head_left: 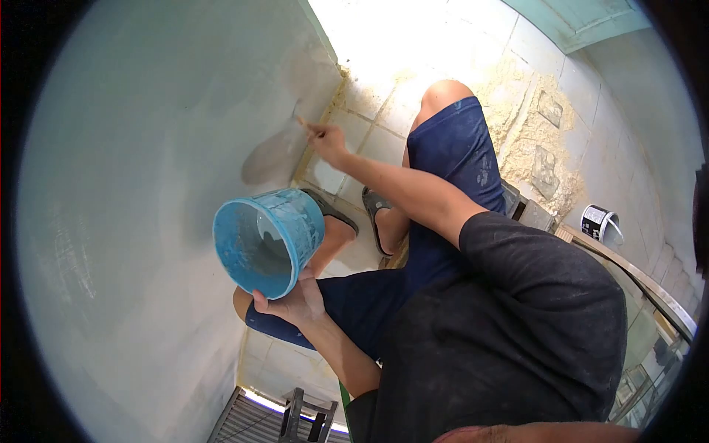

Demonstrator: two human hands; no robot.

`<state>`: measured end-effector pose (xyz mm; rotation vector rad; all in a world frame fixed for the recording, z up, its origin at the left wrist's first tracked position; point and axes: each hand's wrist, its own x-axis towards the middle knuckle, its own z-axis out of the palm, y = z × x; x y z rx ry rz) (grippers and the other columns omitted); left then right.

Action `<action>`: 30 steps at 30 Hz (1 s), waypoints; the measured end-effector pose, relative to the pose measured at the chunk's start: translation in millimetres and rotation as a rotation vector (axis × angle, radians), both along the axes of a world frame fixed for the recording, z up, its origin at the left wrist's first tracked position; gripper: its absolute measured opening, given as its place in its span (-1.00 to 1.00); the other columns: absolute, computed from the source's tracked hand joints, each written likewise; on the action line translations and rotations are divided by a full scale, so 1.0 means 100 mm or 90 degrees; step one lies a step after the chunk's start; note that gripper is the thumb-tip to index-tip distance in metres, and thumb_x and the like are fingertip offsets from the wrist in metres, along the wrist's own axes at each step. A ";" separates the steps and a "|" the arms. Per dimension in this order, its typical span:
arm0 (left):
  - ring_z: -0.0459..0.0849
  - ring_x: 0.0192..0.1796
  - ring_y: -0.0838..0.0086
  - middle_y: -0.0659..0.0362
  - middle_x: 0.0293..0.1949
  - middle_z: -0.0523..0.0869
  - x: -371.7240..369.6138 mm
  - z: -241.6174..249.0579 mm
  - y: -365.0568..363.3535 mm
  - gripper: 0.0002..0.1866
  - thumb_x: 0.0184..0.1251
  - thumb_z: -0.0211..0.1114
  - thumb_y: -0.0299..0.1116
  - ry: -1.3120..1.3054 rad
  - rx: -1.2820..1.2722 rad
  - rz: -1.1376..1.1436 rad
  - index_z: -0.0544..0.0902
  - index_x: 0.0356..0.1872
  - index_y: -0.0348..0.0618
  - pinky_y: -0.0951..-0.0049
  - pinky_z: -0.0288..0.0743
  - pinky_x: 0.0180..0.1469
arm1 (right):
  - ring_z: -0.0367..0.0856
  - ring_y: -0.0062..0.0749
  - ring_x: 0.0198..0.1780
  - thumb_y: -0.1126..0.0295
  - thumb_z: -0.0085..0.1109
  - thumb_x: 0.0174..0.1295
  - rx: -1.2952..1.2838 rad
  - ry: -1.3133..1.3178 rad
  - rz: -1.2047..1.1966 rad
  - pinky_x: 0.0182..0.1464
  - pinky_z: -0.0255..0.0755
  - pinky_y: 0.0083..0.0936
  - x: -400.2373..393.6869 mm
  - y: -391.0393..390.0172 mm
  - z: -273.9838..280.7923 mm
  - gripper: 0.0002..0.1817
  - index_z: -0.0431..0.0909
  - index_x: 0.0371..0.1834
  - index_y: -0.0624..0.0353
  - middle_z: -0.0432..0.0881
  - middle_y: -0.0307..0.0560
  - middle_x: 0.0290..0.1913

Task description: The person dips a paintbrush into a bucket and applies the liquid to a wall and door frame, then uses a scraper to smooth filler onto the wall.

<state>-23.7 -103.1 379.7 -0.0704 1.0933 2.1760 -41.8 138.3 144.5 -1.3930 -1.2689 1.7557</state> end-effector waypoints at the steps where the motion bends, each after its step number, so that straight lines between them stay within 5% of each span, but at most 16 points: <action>1: 0.47 0.44 0.23 0.14 0.42 0.45 -0.01 0.00 0.02 -0.06 0.15 0.40 0.23 0.003 0.012 -0.010 0.33 0.50 -0.05 0.15 0.47 0.39 | 0.54 -0.55 -0.42 0.40 0.38 0.18 -0.001 0.007 0.064 -0.33 0.46 -0.43 0.05 -0.10 0.05 -0.72 0.80 -0.05 0.22 0.66 -0.17 -0.46; 5: 0.45 0.46 0.23 0.14 0.44 0.42 -0.02 0.02 0.09 -0.04 0.15 0.40 0.24 0.006 0.016 -0.011 0.31 0.51 -0.03 0.13 0.46 0.39 | 0.55 -0.53 -0.40 0.43 0.36 0.17 0.073 0.036 0.176 -0.28 0.49 -0.41 0.07 -0.40 -0.24 -0.77 0.80 -0.12 0.22 0.67 -0.12 -0.47; 7: 0.43 0.47 0.23 0.14 0.45 0.41 -0.02 0.02 0.11 -0.04 0.16 0.40 0.24 0.004 0.020 -0.014 0.31 0.51 -0.02 0.11 0.44 0.40 | 0.51 -0.47 -0.49 0.33 0.30 0.29 0.109 -0.008 0.190 -0.33 0.47 -0.37 0.16 -0.34 -0.34 -0.74 0.82 0.01 0.01 0.65 -0.06 -0.51; 9: 0.43 0.47 0.23 0.14 0.45 0.41 -0.01 0.03 0.10 -0.05 0.16 0.40 0.24 0.010 0.016 -0.013 0.31 0.51 -0.03 0.11 0.44 0.40 | 0.69 -0.43 -0.32 0.46 0.34 0.18 -0.025 -0.107 0.047 -0.20 0.55 -0.39 0.21 -0.12 -0.21 -0.75 0.81 -0.08 0.20 0.79 0.00 -0.32; 11: 0.43 0.47 0.23 0.14 0.45 0.41 -0.03 0.01 0.07 -0.05 0.16 0.40 0.24 0.014 0.011 -0.010 0.31 0.51 -0.03 0.11 0.43 0.40 | 0.72 -0.38 -0.31 0.45 0.38 0.19 -0.036 -0.128 -0.134 -0.17 0.58 -0.37 0.13 0.18 -0.51 -0.72 0.81 -0.02 0.16 0.81 0.00 -0.26; 13: 0.40 0.48 0.12 0.08 0.46 0.40 -0.03 -0.02 0.01 -0.06 0.17 0.44 0.21 0.000 0.042 -0.010 0.29 0.51 0.02 -0.12 0.37 0.40 | 0.71 -0.41 -0.29 0.42 0.41 0.21 -0.064 -0.093 -0.205 -0.16 0.57 -0.38 0.15 0.49 -0.50 -0.70 0.80 0.02 0.14 0.82 -0.02 -0.25; 17: 0.40 0.48 0.12 0.08 0.46 0.40 -0.01 -0.04 -0.06 -0.06 0.18 0.44 0.21 0.000 0.033 0.004 0.29 0.51 0.02 -0.12 0.37 0.40 | 0.71 -0.44 -0.29 0.39 0.43 0.23 -0.033 -0.082 -0.188 -0.18 0.57 -0.38 0.12 0.55 -0.29 -0.69 0.81 0.05 0.09 0.82 -0.01 -0.24; 24: 0.37 0.50 0.11 0.07 0.47 0.36 0.04 0.07 0.00 -0.05 0.18 0.44 0.22 0.000 0.044 -0.007 0.27 0.52 0.03 -0.12 0.37 0.39 | 0.77 -0.34 -0.27 0.51 0.23 0.25 0.126 -0.036 0.186 -0.17 0.58 -0.33 0.06 -0.42 -0.17 -0.61 0.78 0.12 -0.07 0.77 0.05 -0.34; 30: 0.37 0.50 0.14 0.10 0.48 0.36 0.06 0.11 0.03 -0.03 0.15 0.42 0.23 0.001 0.022 0.001 0.27 0.52 0.00 -0.05 0.39 0.41 | 0.78 -0.08 -0.27 0.52 0.20 0.18 0.195 0.002 0.306 -0.20 0.55 -0.22 0.02 -0.94 -0.48 -0.69 0.80 -0.04 0.08 0.73 0.14 -0.36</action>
